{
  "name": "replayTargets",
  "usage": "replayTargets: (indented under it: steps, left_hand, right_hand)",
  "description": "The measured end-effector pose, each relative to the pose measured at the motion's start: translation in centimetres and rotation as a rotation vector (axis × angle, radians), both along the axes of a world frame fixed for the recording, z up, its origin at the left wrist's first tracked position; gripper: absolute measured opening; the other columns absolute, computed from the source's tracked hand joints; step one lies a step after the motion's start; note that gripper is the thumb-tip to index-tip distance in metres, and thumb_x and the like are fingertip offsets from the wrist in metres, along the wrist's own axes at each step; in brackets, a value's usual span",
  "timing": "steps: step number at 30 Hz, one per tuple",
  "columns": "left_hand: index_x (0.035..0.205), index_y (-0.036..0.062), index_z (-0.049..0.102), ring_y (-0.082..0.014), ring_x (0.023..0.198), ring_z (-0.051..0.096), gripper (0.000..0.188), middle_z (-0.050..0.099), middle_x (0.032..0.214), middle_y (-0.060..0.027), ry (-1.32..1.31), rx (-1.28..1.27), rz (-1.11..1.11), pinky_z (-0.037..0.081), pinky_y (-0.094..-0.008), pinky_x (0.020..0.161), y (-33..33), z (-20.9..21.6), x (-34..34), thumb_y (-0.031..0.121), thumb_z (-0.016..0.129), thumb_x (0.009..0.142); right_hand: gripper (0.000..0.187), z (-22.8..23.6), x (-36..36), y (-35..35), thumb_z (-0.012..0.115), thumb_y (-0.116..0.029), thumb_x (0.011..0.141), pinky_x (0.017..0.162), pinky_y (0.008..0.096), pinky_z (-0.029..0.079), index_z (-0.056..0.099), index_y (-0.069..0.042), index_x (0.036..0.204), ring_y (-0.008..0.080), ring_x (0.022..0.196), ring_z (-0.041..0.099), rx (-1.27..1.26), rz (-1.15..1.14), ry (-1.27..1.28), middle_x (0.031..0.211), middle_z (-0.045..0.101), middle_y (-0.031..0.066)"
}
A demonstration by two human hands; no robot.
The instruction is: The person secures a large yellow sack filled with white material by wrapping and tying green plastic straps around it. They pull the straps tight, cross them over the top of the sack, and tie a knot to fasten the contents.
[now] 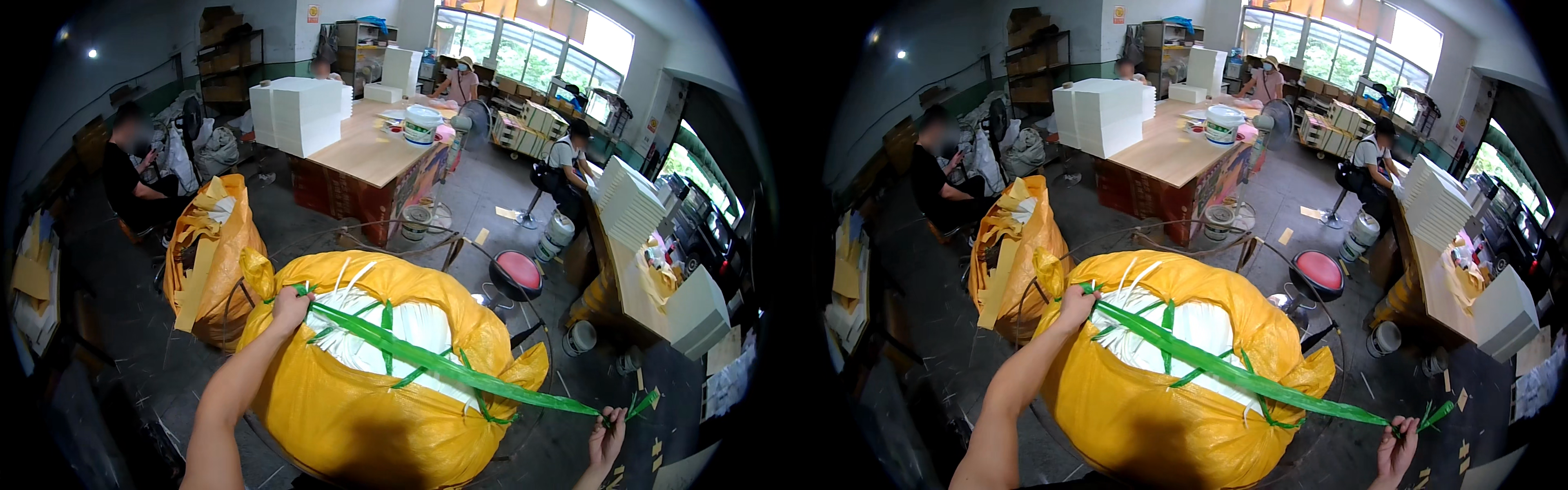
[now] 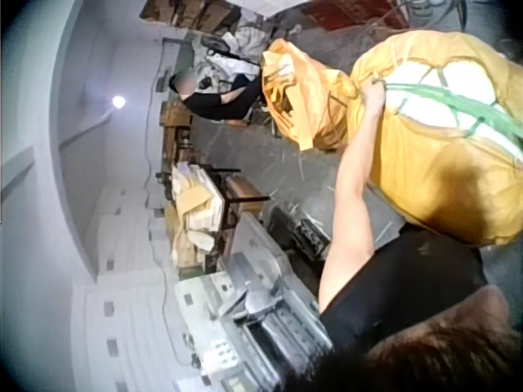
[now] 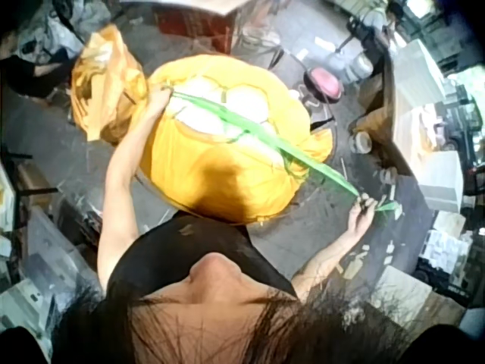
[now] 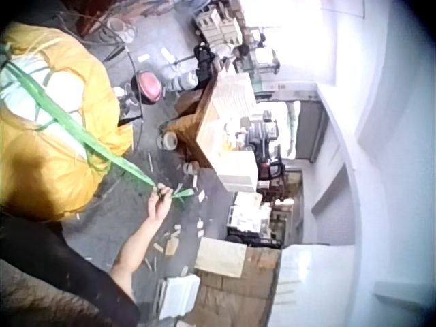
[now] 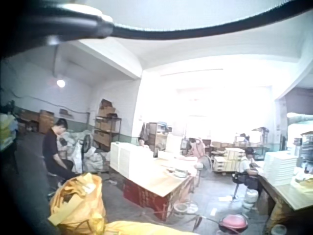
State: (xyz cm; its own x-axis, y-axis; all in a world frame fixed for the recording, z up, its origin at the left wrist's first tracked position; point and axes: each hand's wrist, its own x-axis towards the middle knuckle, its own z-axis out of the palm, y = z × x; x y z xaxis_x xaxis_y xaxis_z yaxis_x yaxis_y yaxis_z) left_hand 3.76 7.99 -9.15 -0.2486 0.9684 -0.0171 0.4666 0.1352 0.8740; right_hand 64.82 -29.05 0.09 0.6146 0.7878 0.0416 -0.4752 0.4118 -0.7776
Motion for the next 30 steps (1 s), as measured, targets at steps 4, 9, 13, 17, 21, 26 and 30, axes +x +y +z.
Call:
replayTargets:
  steps: [4,9,13,17,21,26,30]
  left_hand:
    - [0.089,0.0000,0.072,-0.0113,0.068,0.059,0.015,0.067,0.076,-0.0040,0.001,-0.005,-0.154,0.046,-0.0300,0.063,0.7,-0.6,-2.2,0.014,0.068,0.086]
    - [0.092,0.0040,0.068,-0.0120,0.070,0.058,0.008,0.064,0.081,-0.0012,-0.198,-0.303,-0.590,0.046,-0.0281,0.064,4.1,-0.6,-6.5,0.011,0.067,0.087]
    - [0.087,0.0056,0.070,-0.0114,0.069,0.056,0.021,0.061,0.076,-0.0005,0.112,-0.502,-0.774,0.045,-0.0284,0.063,3.7,5.2,-6.1,0.026,0.072,0.087]
    - [0.084,0.0088,0.073,-0.0097,0.069,0.054,0.031,0.061,0.075,0.0004,0.416,-0.461,-0.660,0.042,-0.0274,0.060,1.8,9.8,-4.5,0.040,0.075,0.083]
    - [0.085,0.0049,0.072,-0.0116,0.074,0.057,0.022,0.065,0.080,-0.0016,-0.102,-0.346,-0.397,0.043,-0.0270,0.067,-2.1,13.0,-5.7,0.027,0.071,0.086]
    - [0.073,0.0078,0.062,-0.0163,0.075,0.064,0.023,0.061,0.068,-0.0041,-0.581,0.122,-0.190,0.051,-0.0358,0.084,-13.3,27.5,-8.9,0.020,0.064,0.092]
    - [0.125,-0.0069,0.046,-0.0163,0.071,0.068,0.039,0.066,0.072,-0.0070,-0.832,0.525,-1.046,0.059,-0.0343,0.085,-19.6,38.9,-5.2,0.026,0.042,0.104]
  right_hand:
    - [0.031,1.2,-2.1,0.3,0.047,-0.030,0.105,0.055,0.0237,0.055,0.045,-0.006,0.085,0.0203,0.070,0.066,-0.023,0.011,-0.159,0.088,0.059,0.0123]
    - [0.030,-1.4,0.5,-1.9,0.046,-0.028,0.105,0.070,0.0307,0.064,0.049,-0.006,0.085,0.0183,0.074,0.067,-0.032,0.005,0.030,0.090,0.058,0.0108]
    - [0.028,-3.3,0.8,-3.0,0.050,-0.028,0.104,0.074,0.0318,0.058,0.054,-0.007,0.086,0.0182,0.083,0.064,-0.097,0.060,0.007,0.096,0.062,0.0100]
    - [0.025,-4.2,0.7,-4.7,0.059,-0.028,0.099,0.081,0.0360,0.052,0.057,-0.006,0.089,0.0241,0.097,0.061,-0.144,0.257,-0.144,0.109,0.063,0.0118]
    - [0.018,-3.4,1.1,-8.4,0.060,-0.023,0.096,0.091,0.0422,0.051,0.059,-0.005,0.097,0.0327,0.108,0.060,-0.160,0.365,-0.340,0.116,0.061,0.0150]
    - [0.015,0.0,-2.1,-4.1,0.055,-0.011,0.095,0.092,0.0422,0.052,0.065,-0.005,0.105,0.0317,0.115,0.060,-0.162,0.140,-0.442,0.120,0.063,0.0136]
    - [0.017,6.1,-14.3,9.3,0.059,-0.002,0.091,0.086,0.0339,0.052,0.069,0.005,0.102,0.0230,0.096,0.066,-0.112,0.629,-0.680,0.101,0.068,0.0174]
